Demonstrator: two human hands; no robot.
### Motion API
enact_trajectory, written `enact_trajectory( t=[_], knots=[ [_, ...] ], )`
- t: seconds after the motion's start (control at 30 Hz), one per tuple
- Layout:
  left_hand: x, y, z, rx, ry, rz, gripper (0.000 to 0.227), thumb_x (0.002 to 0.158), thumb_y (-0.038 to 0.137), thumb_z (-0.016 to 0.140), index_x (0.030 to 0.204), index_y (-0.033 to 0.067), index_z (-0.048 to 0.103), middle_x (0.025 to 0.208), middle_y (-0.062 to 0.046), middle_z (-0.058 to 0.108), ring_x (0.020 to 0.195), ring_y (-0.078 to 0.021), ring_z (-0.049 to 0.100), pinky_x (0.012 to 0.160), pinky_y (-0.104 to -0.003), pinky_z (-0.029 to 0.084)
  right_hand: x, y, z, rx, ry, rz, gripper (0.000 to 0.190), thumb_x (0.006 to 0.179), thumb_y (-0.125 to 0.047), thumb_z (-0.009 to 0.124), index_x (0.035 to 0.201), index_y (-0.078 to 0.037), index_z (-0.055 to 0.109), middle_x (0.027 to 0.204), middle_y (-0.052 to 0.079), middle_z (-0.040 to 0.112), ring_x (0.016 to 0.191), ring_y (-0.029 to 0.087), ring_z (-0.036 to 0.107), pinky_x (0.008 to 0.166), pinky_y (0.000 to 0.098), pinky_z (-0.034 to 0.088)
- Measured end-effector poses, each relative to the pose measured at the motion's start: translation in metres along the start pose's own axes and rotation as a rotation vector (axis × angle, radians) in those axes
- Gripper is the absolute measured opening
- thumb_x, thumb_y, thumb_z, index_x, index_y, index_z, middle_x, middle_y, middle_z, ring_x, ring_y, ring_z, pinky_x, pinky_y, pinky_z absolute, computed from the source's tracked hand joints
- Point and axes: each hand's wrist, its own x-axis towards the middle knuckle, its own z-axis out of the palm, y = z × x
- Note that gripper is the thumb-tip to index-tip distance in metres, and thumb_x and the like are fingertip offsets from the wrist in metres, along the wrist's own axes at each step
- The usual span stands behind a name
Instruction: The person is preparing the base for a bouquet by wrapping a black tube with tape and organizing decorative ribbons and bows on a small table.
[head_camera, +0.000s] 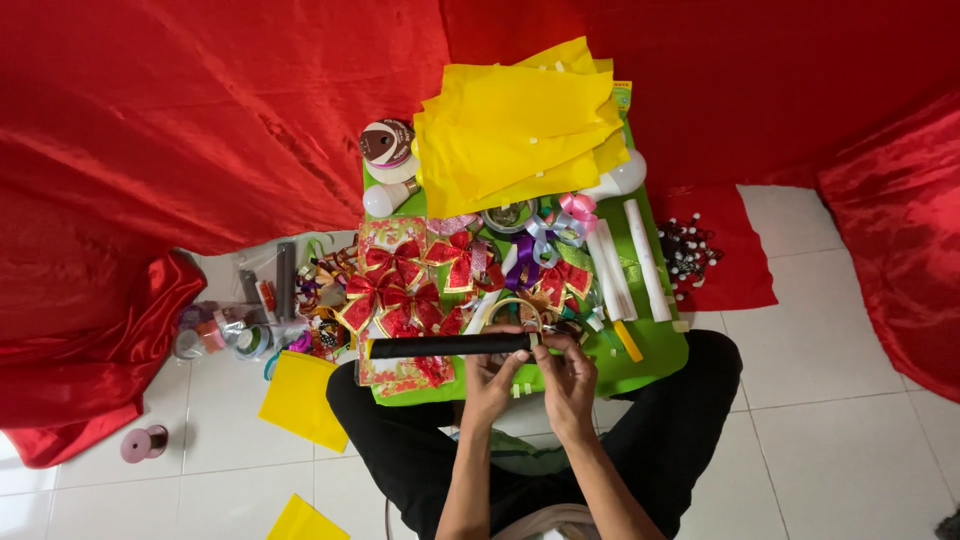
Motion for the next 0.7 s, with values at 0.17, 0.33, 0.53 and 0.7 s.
enact_trajectory(
  t=[0.17, 0.33, 0.53, 0.7],
  knots=[
    [0.006, 0.015, -0.008, -0.010, -0.076, 0.020, 0.048, 0.088, -0.005, 0.071, 0.134, -0.0050, 0.058, 0.115, -0.021, 0.071, 0.100, -0.0217, 0.060, 0.088, -0.037, 0.046, 0.000, 0.022, 0.001, 0.130, 0.019, 0.116, 0.013, 0.094, -0.018, 0.077, 0.096, -0.005, 0.074, 0.078, 0.003, 0.070, 0.075, 0.009, 0.060, 0.077, 0.0313, 0.054],
    [0.014, 0.022, -0.014, -0.204, 0.006, 0.091, 0.075, 0.096, 0.040, 0.066, 0.153, -0.0009, 0.038, 0.138, -0.026, 0.061, 0.127, -0.0327, 0.060, 0.112, -0.048, 0.044, -0.004, 0.029, -0.004, 0.209, -0.003, 0.260, 0.018, 0.096, -0.024, 0.076, 0.096, -0.006, 0.073, 0.083, 0.005, 0.070, 0.079, 0.014, 0.066, 0.083, 0.0345, 0.057],
    [0.017, 0.012, -0.028, -0.432, 0.180, 0.053, 0.038, 0.102, 0.019, 0.056, 0.131, -0.0055, 0.056, 0.116, -0.031, 0.071, 0.107, -0.0422, 0.073, 0.098, -0.050, 0.057, -0.001, 0.019, -0.014, 0.154, -0.140, 0.265, 0.028, 0.096, -0.028, 0.073, 0.113, -0.008, 0.063, 0.103, 0.009, 0.071, 0.097, 0.020, 0.072, 0.087, 0.0379, 0.060],
    [0.016, 0.013, -0.023, -0.313, 0.326, -0.029, 0.026, 0.097, 0.009, 0.063, 0.115, -0.0087, 0.064, 0.097, -0.035, 0.074, 0.086, -0.0461, 0.077, 0.083, -0.048, 0.063, -0.001, -0.005, -0.012, -0.023, -0.270, -0.027, 0.041, 0.089, -0.009, 0.078, 0.127, -0.006, 0.062, 0.121, 0.014, 0.074, 0.115, 0.026, 0.072, 0.088, 0.0368, 0.061]
  ],
)
